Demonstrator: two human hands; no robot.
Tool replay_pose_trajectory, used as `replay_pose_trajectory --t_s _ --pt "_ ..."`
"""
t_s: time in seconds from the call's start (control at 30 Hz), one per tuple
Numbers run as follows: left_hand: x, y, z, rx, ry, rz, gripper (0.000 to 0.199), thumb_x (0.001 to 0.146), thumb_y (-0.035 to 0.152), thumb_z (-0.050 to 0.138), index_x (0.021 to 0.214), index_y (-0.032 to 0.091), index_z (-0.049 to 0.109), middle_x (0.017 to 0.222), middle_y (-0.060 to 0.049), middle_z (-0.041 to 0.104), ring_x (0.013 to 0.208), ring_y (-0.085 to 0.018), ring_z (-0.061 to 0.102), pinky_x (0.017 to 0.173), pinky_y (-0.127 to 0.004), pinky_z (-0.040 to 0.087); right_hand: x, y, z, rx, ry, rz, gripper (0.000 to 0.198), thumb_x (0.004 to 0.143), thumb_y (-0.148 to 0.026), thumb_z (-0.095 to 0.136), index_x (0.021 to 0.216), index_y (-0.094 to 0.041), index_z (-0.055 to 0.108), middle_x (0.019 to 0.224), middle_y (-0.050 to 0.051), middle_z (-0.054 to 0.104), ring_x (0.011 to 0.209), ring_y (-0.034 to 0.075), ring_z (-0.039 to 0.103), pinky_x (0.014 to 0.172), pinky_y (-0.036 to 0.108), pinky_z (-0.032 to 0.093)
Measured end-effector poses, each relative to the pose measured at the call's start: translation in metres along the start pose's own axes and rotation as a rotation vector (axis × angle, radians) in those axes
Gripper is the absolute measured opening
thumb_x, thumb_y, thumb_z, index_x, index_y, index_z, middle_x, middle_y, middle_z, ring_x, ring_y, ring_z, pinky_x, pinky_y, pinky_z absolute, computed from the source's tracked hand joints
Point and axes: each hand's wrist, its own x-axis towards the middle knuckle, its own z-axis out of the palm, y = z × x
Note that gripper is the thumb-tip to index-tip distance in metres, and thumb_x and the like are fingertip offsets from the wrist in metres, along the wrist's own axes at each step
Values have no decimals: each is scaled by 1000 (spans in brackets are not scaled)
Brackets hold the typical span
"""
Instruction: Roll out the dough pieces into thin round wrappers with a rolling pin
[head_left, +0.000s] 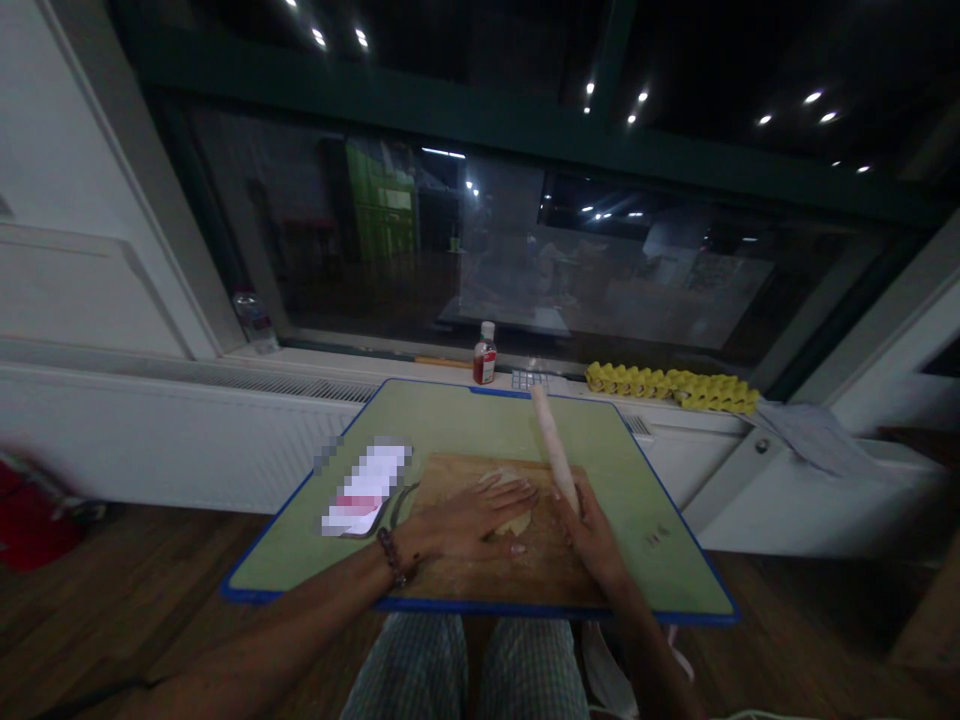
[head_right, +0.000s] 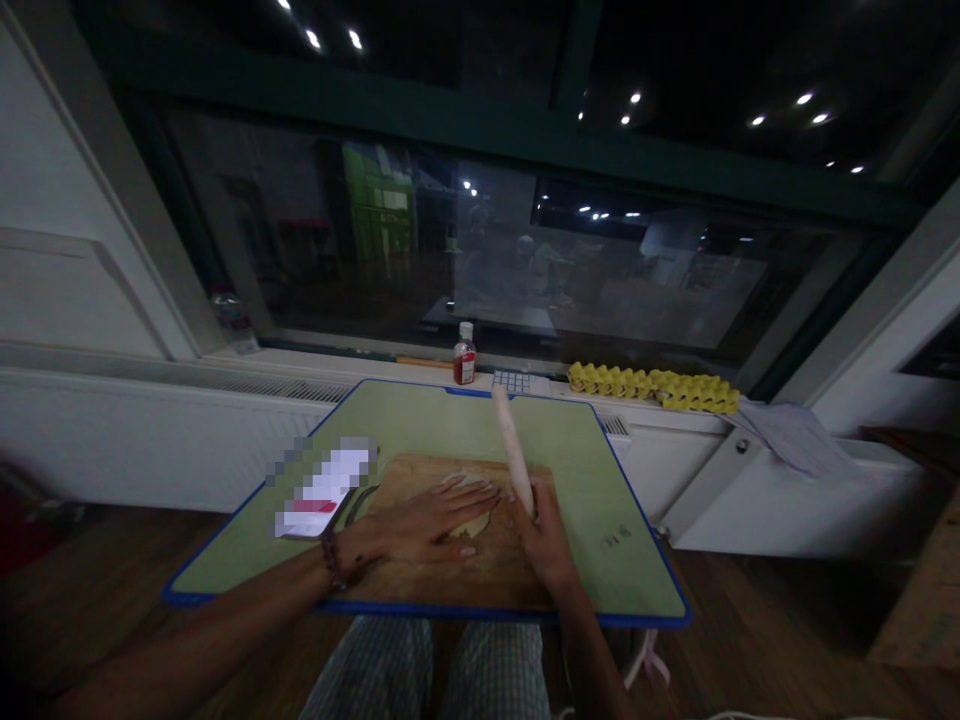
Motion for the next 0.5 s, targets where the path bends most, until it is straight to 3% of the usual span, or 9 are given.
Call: replay_pose_trajectory --t_s 0.13,0.2,0.27,0.4,0.5 --pt "-4 17 -16 14 -21 215 52 102 45 43 150 28 37 153 0 44 142 -17 36 122 -35 19 13 -13 -22 -260 -270 -127 33 94 -39 49 122 -24 57 116 5 68 104 21 65 89 32 50" --pt "-2 19 -26 77 25 186 44 102 45 39 143 32 46 145 2 53 137 -18 43 120 -36 23 21 -18 -27 -436 -379 -160 34 93 -37 52 124 -26 59 119 5 68 107 23 65 92 35 49" --pt "3 12 -31 154 112 27 43 102 45 38 141 32 49 142 -1 57 133 -20 47 117 -39 27 27 -19 -27 -543 -455 -223 34 93 -35 54 125 -25 60 124 7 67 113 24 63 97 38 47" --pt "11 -16 -20 296 288 -450 46 102 44 38 140 20 50 148 -10 49 139 -26 38 116 -45 28 33 -15 -21 -558 -566 -353 34 92 -34 56 123 -23 61 132 9 61 123 24 56 104 38 43" --pt "10 -33 -1 275 202 -655 48 101 49 39 135 19 55 152 -12 44 141 -31 36 112 -49 32 34 -12 -20 -497 -581 -417 38 91 -38 58 126 -22 58 139 9 55 128 22 51 106 37 42"
